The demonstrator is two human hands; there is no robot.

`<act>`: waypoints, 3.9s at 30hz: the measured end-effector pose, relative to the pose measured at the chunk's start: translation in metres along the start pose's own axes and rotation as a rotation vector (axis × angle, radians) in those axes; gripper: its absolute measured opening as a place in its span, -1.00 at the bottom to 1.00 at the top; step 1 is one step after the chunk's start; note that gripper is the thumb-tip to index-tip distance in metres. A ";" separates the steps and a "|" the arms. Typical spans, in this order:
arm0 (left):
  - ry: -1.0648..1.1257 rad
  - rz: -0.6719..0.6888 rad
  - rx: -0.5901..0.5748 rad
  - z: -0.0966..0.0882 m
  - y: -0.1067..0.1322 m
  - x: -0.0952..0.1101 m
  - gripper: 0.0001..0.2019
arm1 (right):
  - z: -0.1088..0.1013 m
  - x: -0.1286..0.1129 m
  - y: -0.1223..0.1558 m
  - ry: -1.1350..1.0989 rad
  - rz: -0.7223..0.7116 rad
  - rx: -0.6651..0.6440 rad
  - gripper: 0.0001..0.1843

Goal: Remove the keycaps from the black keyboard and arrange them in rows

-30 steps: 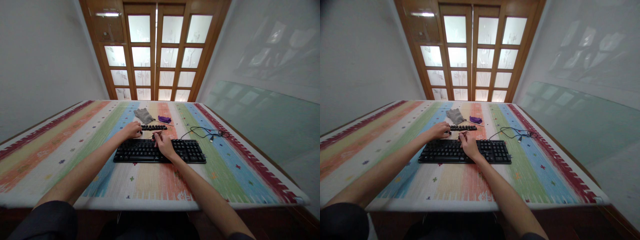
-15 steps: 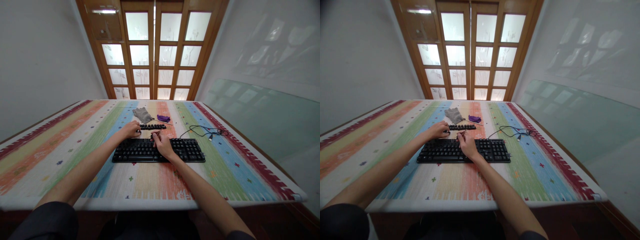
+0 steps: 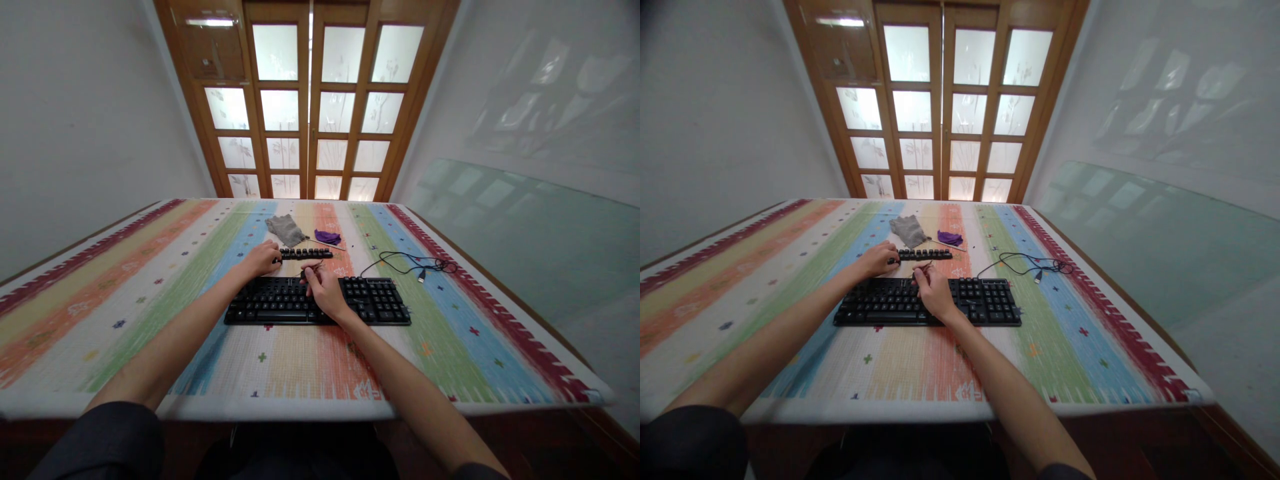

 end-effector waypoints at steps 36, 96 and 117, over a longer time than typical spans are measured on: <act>0.280 -0.013 0.071 -0.024 0.060 0.048 -0.75 | 0.046 -0.004 0.000 0.168 0.000 -0.208 -0.81; 0.685 0.031 0.126 -0.022 0.013 0.062 -0.65 | -0.043 0.010 -0.023 -0.136 0.095 0.009 -0.42; 0.465 0.230 0.147 -0.019 0.006 0.065 -0.86 | -0.061 0.011 -0.020 -0.155 0.098 0.150 -0.37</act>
Point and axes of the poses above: each hand's wrist, its own y-axis away from the middle knuckle, its own z-axis out of the palm, x = y × z, the point moved 7 cm from there along -y, towards the middle knuckle, and after that the axes turned 10 degrees about z, right-handed, at the moved point
